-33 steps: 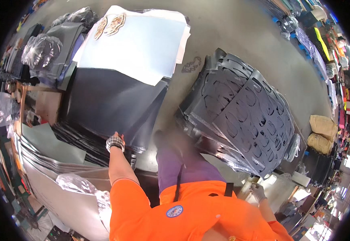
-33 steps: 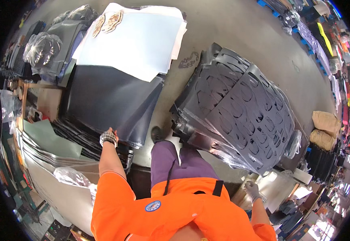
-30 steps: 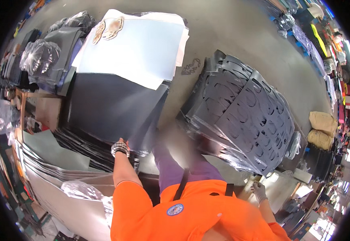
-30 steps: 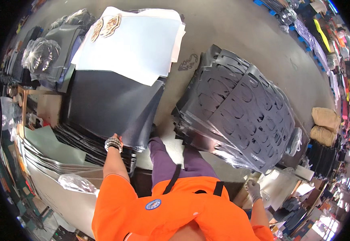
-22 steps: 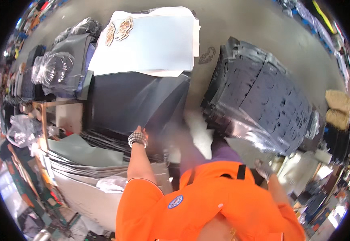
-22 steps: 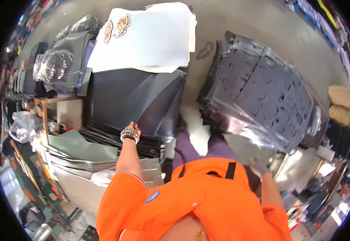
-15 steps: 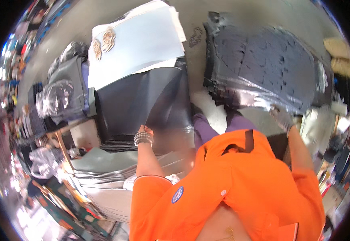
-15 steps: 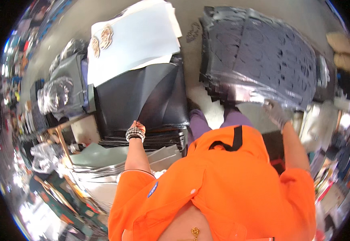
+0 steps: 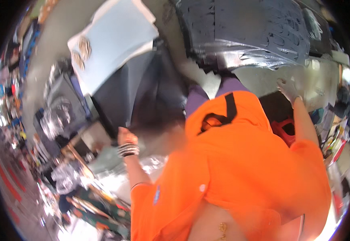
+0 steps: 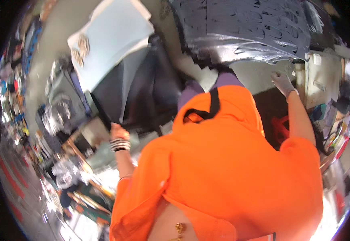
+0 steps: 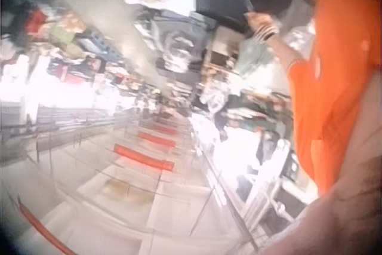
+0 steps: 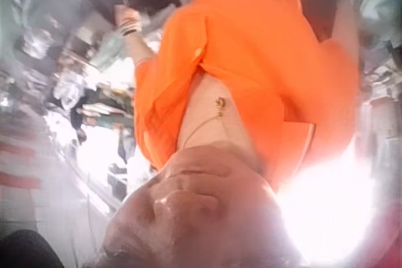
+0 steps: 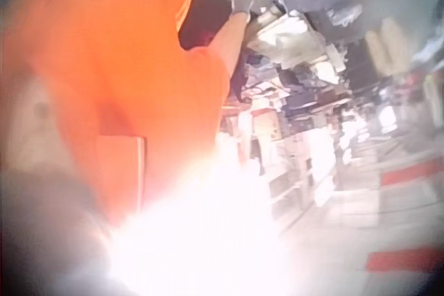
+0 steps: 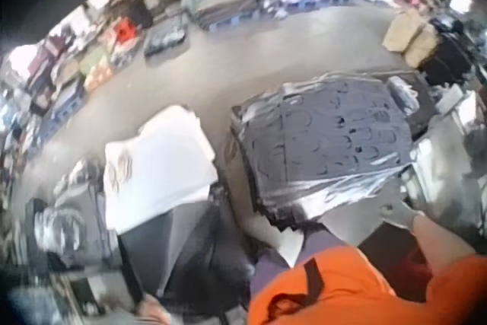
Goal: The person places a large sheet of dark flexible material onto a cutting machine, aligns it, and operates the machine to cut multiple elongated pieces. The person removes the cut pieces and repeats the process with another sheet.
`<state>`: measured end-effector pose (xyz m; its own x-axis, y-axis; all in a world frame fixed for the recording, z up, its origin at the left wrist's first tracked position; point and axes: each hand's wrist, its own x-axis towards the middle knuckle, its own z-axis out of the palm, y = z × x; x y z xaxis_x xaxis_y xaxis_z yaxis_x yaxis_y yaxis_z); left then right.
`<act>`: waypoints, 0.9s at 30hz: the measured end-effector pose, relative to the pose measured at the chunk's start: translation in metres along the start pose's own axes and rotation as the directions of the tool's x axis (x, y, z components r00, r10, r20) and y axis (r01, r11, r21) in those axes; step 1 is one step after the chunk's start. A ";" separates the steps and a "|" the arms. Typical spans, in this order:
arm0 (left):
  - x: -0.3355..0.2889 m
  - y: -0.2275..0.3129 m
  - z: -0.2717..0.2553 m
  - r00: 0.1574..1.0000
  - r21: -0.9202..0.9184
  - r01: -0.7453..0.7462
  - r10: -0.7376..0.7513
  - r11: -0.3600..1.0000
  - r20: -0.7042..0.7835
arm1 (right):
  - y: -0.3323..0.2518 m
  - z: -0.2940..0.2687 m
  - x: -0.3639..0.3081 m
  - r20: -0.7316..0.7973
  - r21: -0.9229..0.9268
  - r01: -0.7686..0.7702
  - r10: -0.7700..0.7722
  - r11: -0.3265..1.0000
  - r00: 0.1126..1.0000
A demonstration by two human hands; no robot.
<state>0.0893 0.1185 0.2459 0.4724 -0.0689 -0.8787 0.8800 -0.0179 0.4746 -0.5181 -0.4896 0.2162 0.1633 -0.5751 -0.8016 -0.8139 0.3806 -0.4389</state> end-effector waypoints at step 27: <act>0.203 -0.160 0.066 0.933 0.905 0.135 0.256 0.404 -0.253 | -0.224 0.222 0.168 0.443 -0.770 0.633 -0.649 0.078 0.619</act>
<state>0.0407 0.0420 -0.0050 0.6782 0.1837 -0.7115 0.3751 -0.9192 0.1202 -0.1845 -0.5108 0.0902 0.8759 -0.2822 -0.3913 -0.3896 -0.8921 -0.2288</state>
